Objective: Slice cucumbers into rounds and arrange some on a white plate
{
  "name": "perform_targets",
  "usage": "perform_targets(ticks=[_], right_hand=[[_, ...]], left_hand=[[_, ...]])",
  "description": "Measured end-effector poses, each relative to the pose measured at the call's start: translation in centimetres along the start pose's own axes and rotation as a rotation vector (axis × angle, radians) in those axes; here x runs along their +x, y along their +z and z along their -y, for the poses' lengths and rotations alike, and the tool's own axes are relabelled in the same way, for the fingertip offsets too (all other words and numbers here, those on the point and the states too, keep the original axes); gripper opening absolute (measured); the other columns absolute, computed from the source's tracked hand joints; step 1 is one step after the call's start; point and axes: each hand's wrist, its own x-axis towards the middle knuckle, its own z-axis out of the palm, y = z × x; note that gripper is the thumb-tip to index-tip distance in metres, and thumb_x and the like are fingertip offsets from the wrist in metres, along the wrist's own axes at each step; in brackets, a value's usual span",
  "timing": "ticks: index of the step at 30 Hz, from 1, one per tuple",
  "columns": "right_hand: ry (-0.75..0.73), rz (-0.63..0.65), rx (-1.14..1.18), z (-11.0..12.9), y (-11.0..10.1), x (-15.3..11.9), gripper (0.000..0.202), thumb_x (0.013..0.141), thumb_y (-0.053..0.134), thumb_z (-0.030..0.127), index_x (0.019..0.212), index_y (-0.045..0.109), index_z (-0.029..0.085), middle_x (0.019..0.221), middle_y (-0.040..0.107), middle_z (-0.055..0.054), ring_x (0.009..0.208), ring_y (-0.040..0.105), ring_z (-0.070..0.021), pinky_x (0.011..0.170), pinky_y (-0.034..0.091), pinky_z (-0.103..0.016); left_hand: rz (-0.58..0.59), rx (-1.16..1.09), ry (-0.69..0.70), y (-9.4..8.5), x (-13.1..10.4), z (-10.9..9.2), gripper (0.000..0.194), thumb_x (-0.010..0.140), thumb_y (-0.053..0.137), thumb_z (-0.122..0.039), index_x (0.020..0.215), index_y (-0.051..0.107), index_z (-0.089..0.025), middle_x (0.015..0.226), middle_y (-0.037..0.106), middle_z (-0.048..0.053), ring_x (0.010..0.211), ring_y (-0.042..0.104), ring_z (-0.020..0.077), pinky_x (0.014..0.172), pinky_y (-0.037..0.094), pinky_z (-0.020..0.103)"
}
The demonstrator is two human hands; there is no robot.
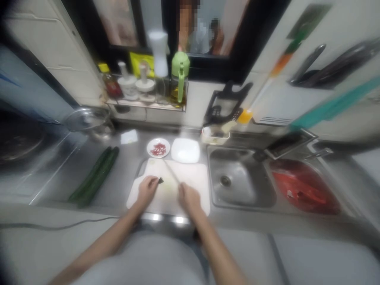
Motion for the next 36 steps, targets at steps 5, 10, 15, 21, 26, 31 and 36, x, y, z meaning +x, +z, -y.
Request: perform_targets(ticks=[5, 10, 15, 21, 26, 31, 36], right_hand=[[-0.080, 0.119, -0.072, 1.4, 0.0, 0.2, 0.033, 0.098, 0.028, 0.032, 0.103, 0.058, 0.018, 0.090, 0.070, -0.009, 0.083, 0.064, -0.0180, 0.065, 0.034, -0.024], [-0.131, 0.213, -0.105, 2.6, 0.8, 0.4, 0.032, 0.098, 0.027, 0.028, 0.114, 0.052, 0.015, 0.093, 0.069, -0.013, 0.087, 0.065, -0.0210, 0.069, 0.040, -0.027], [-0.153, 0.206, -0.133, 3.0, 1.4, 0.4, 0.032, 0.097, 0.026, 0.024, 0.114, 0.051, 0.013, 0.091, 0.068, -0.015, 0.087, 0.065, -0.0223, 0.070, 0.043, -0.029], [-0.165, 0.206, -0.148, 3.1, 1.6, 0.3, 0.032, 0.097, 0.026, 0.024, 0.113, 0.052, 0.013, 0.090, 0.068, -0.014, 0.087, 0.065, -0.0218, 0.071, 0.044, -0.029], [-0.164, 0.216, -0.169, 3.4, 1.5, 0.2, 0.032, 0.097, 0.026, 0.022, 0.113, 0.052, 0.013, 0.089, 0.068, -0.014, 0.088, 0.065, -0.0221, 0.071, 0.044, -0.029], [-0.186, 0.202, -0.184, 3.5, 1.9, 0.0, 0.030, 0.094, 0.028, 0.015, 0.111, 0.052, 0.013, 0.086, 0.068, -0.013, 0.088, 0.065, -0.0227, 0.070, 0.044, -0.029], [-0.190, 0.185, -0.186, 3.5, 2.5, 0.0, 0.028, 0.091, 0.031, 0.010, 0.108, 0.053, 0.014, 0.086, 0.068, -0.013, 0.088, 0.066, -0.0219, 0.070, 0.045, -0.028]], left_hand=[[0.022, -0.019, 0.074, 0.5, -0.3, 0.3, 0.016, 0.086, 0.055, -0.027, 0.093, 0.068, -0.020, 0.093, 0.069, 0.006, 0.089, 0.063, 0.0173, 0.082, 0.051, 0.032], [0.031, -0.022, 0.130, 0.9, -0.3, 0.7, 0.017, 0.088, 0.054, -0.027, 0.091, 0.070, -0.020, 0.091, 0.070, 0.005, 0.086, 0.064, 0.0164, 0.081, 0.052, 0.032], [0.054, 0.006, 0.144, 1.0, -0.4, 1.0, 0.020, 0.089, 0.051, -0.027, 0.091, 0.070, -0.020, 0.091, 0.071, 0.006, 0.086, 0.064, 0.0163, 0.081, 0.052, 0.032], [0.056, 0.046, 0.163, 1.1, -0.3, 1.3, 0.021, 0.089, 0.051, -0.028, 0.091, 0.070, -0.021, 0.093, 0.071, 0.005, 0.088, 0.064, 0.0169, 0.082, 0.052, 0.033], [0.057, 0.064, 0.200, 1.1, -0.3, 1.4, 0.021, 0.090, 0.050, -0.027, 0.090, 0.070, -0.020, 0.093, 0.070, 0.006, 0.087, 0.063, 0.0167, 0.081, 0.052, 0.032], [0.064, 0.077, 0.214, 1.0, -0.3, 1.3, 0.021, 0.090, 0.049, -0.026, 0.087, 0.069, -0.020, 0.092, 0.070, 0.005, 0.087, 0.063, 0.0165, 0.080, 0.051, 0.031], [0.077, 0.103, 0.210, 0.9, -0.2, 1.1, 0.019, 0.089, 0.049, -0.024, 0.083, 0.067, -0.020, 0.089, 0.068, 0.005, 0.085, 0.061, 0.0162, 0.078, 0.050, 0.030]])
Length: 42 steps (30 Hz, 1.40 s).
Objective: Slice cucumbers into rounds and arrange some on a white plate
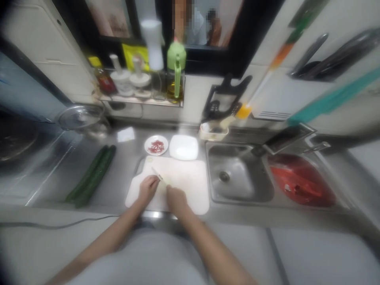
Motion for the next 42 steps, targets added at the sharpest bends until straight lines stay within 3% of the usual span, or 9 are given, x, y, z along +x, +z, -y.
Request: perform_targets(ticks=[42], right_hand=[[0.017, 0.044, 0.042, 0.7, -0.3, 1.0, 0.029, 0.088, 0.034, 0.007, 0.105, 0.057, 0.013, 0.090, 0.068, -0.014, 0.092, 0.066, -0.0231, 0.072, 0.047, -0.030]], left_hand=[[0.001, 0.021, -0.003, 0.2, 0.0, 0.2, 0.017, 0.088, 0.049, -0.022, 0.082, 0.065, -0.020, 0.090, 0.068, 0.006, 0.087, 0.062, 0.0179, 0.079, 0.050, 0.033]])
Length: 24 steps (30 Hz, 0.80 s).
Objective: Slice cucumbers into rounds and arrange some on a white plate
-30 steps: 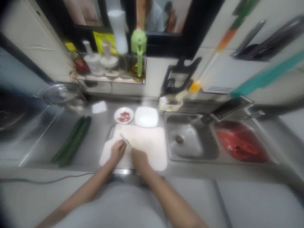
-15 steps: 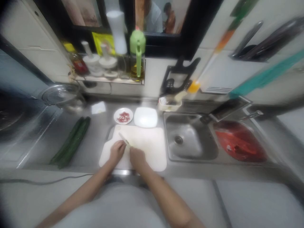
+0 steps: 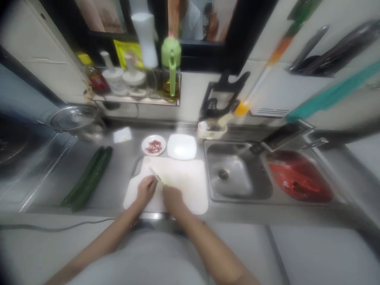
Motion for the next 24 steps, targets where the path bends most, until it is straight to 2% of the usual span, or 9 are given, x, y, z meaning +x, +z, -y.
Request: perform_targets(ticks=[8, 17, 24], right_hand=[[-0.016, -0.041, -0.004, 0.0, 0.0, 1.1, 0.028, 0.089, 0.033, 0.009, 0.105, 0.055, 0.015, 0.090, 0.068, -0.013, 0.090, 0.066, -0.0219, 0.072, 0.047, -0.030], [-0.005, -0.018, -0.002, -0.5, 0.6, 0.7, 0.029, 0.087, 0.034, 0.007, 0.104, 0.057, 0.014, 0.089, 0.068, -0.013, 0.091, 0.066, -0.0227, 0.072, 0.047, -0.030], [-0.012, -0.049, 0.011, -0.2, 0.8, 1.8, 0.028, 0.088, 0.033, 0.009, 0.103, 0.057, 0.014, 0.089, 0.068, -0.013, 0.089, 0.066, -0.0226, 0.070, 0.047, -0.030]], left_hand=[[-0.016, -0.026, 0.011, 0.0, 0.0, 0.0, 0.018, 0.088, 0.049, -0.022, 0.085, 0.066, -0.019, 0.094, 0.069, 0.006, 0.089, 0.063, 0.0173, 0.082, 0.051, 0.032], [-0.041, -0.051, 0.034, 0.2, -0.1, 0.1, 0.017, 0.087, 0.050, -0.019, 0.086, 0.067, -0.019, 0.093, 0.069, 0.006, 0.088, 0.063, 0.0172, 0.080, 0.052, 0.032], [-0.034, -0.050, 0.027, 0.2, -0.1, 0.1, 0.017, 0.088, 0.050, -0.021, 0.087, 0.067, -0.019, 0.093, 0.070, 0.006, 0.088, 0.064, 0.0174, 0.081, 0.052, 0.032]])
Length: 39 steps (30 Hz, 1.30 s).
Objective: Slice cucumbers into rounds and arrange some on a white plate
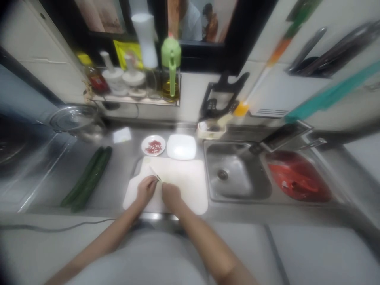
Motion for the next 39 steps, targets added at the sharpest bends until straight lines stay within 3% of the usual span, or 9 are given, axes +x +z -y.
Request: perform_targets(ticks=[11, 26, 39], right_hand=[[0.007, 0.042, -0.010, -0.4, -0.4, -0.5, 0.030, 0.088, 0.033, 0.009, 0.105, 0.056, 0.014, 0.092, 0.068, -0.013, 0.091, 0.065, -0.0229, 0.071, 0.046, -0.030], [-0.025, -0.011, -0.016, 0.1, 0.3, 1.5, 0.028, 0.089, 0.034, 0.010, 0.106, 0.056, 0.015, 0.090, 0.068, -0.011, 0.091, 0.065, -0.0199, 0.072, 0.046, -0.027], [0.005, -0.030, 0.017, 0.8, -0.7, 1.5, 0.031, 0.090, 0.031, 0.010, 0.108, 0.057, 0.014, 0.095, 0.068, -0.013, 0.094, 0.065, -0.0198, 0.074, 0.046, -0.027]], left_hand=[[-0.012, -0.007, 0.011, 0.1, 0.0, 0.2, 0.016, 0.087, 0.051, -0.019, 0.088, 0.067, -0.020, 0.095, 0.070, 0.006, 0.090, 0.064, 0.0173, 0.082, 0.052, 0.033], [0.000, -0.012, 0.001, 0.0, 0.0, 0.2, 0.016, 0.088, 0.051, -0.022, 0.087, 0.067, -0.020, 0.093, 0.069, 0.006, 0.088, 0.063, 0.0173, 0.081, 0.051, 0.033], [0.012, -0.046, -0.020, 0.1, -0.1, 0.4, 0.018, 0.089, 0.050, -0.024, 0.089, 0.067, -0.020, 0.094, 0.069, 0.006, 0.090, 0.063, 0.0177, 0.083, 0.051, 0.034]])
